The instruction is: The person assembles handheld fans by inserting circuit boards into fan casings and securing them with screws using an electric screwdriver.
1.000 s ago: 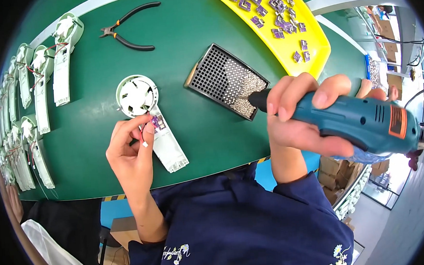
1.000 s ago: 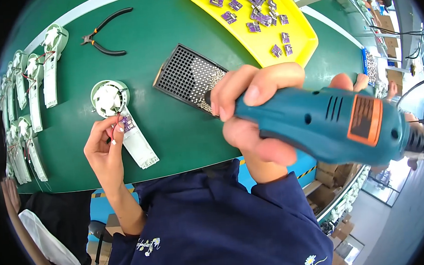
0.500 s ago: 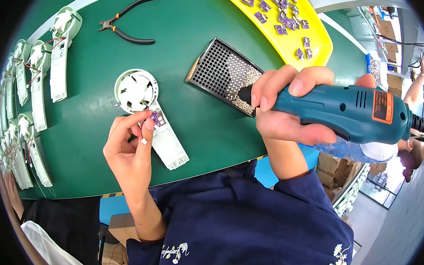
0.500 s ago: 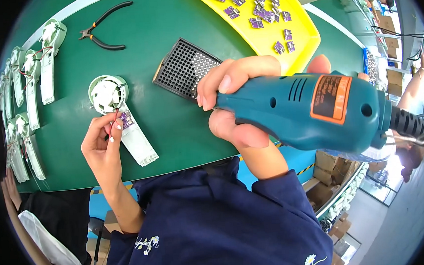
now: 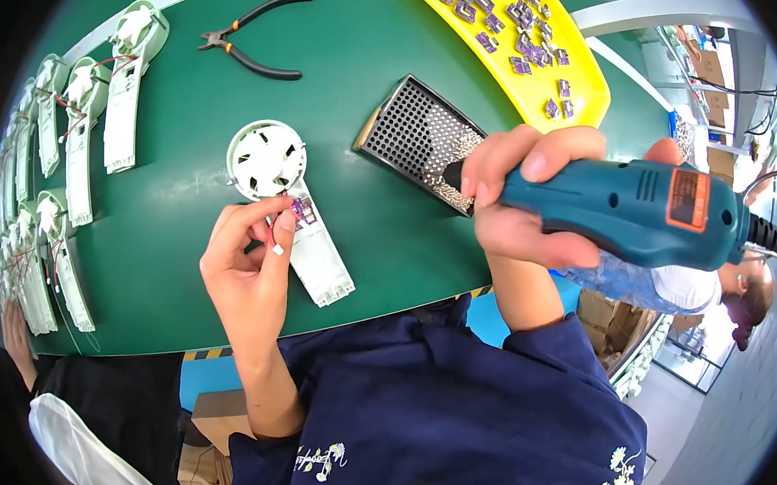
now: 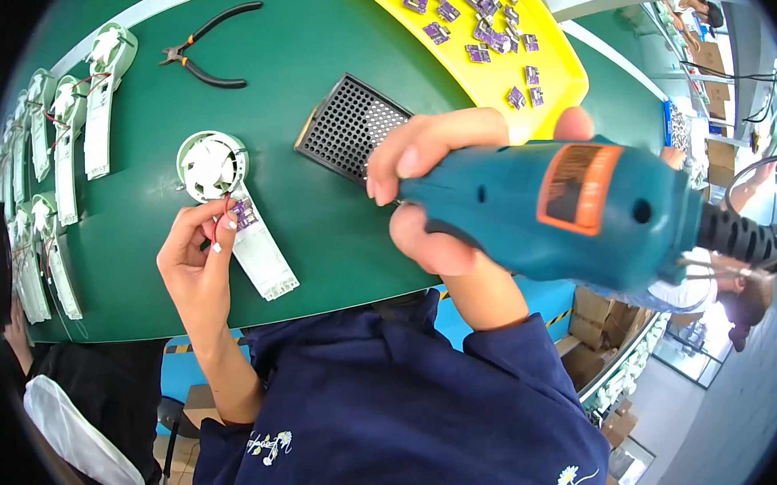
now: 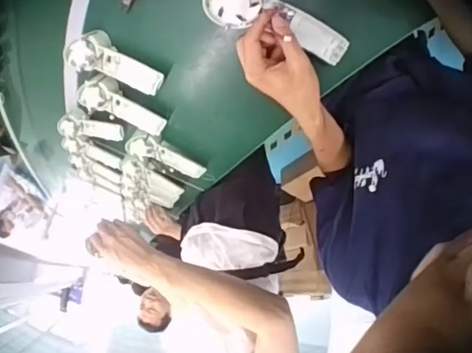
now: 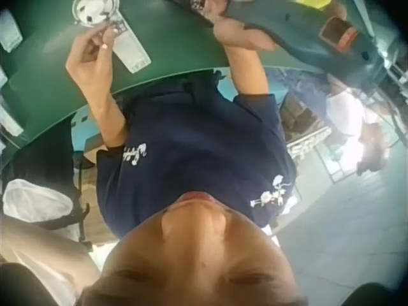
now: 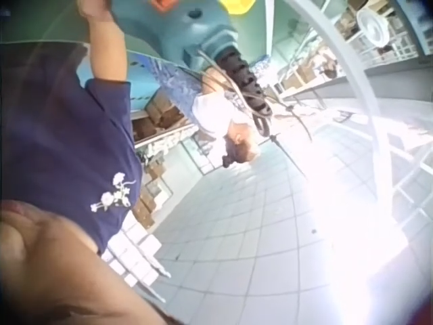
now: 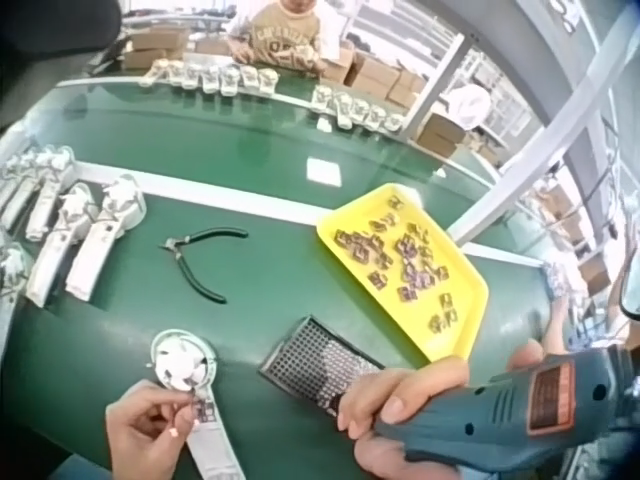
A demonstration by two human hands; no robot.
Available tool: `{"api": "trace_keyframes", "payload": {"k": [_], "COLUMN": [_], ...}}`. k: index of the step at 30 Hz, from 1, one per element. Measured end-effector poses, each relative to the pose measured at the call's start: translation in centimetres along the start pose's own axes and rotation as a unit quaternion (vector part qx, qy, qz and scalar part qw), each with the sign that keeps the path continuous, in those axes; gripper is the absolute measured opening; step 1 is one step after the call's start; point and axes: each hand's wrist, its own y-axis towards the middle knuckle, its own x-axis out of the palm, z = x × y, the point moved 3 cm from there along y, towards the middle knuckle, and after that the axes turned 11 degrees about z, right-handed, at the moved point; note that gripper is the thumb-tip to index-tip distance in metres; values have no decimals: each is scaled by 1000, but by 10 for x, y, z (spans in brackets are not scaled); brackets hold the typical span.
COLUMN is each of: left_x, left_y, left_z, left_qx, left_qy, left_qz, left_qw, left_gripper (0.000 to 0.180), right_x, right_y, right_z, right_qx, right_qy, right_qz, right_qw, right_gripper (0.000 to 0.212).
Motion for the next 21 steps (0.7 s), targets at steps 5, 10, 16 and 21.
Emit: {"api": "trace_keyframes", "payload": {"k": [5, 10, 16, 21], "left_x": [-1, -1, 0, -2], "left_y": [0, 2, 2, 1], "left_z": [2, 1, -1, -1], "left_qx": [-2, -8, 11, 11], "left_qy": [-2, -13, -10, -2], "left_qz": [-2, 1, 12, 24], "left_qw": [1000, 1000, 1000, 1000], "left_gripper": [15, 14, 12, 13], "right_x": [11, 20, 42, 64], "right_y": [4, 2, -3, -15], "right_z": [-20, -31, -15, -10], "right_qx": [-27, -27, -1, 14], "right_qy": [78, 124, 153, 166], "right_qz": [-82, -122, -140, -150], "right_qw": [993, 984, 978, 975], "right_gripper": [76, 78, 75, 72]}}
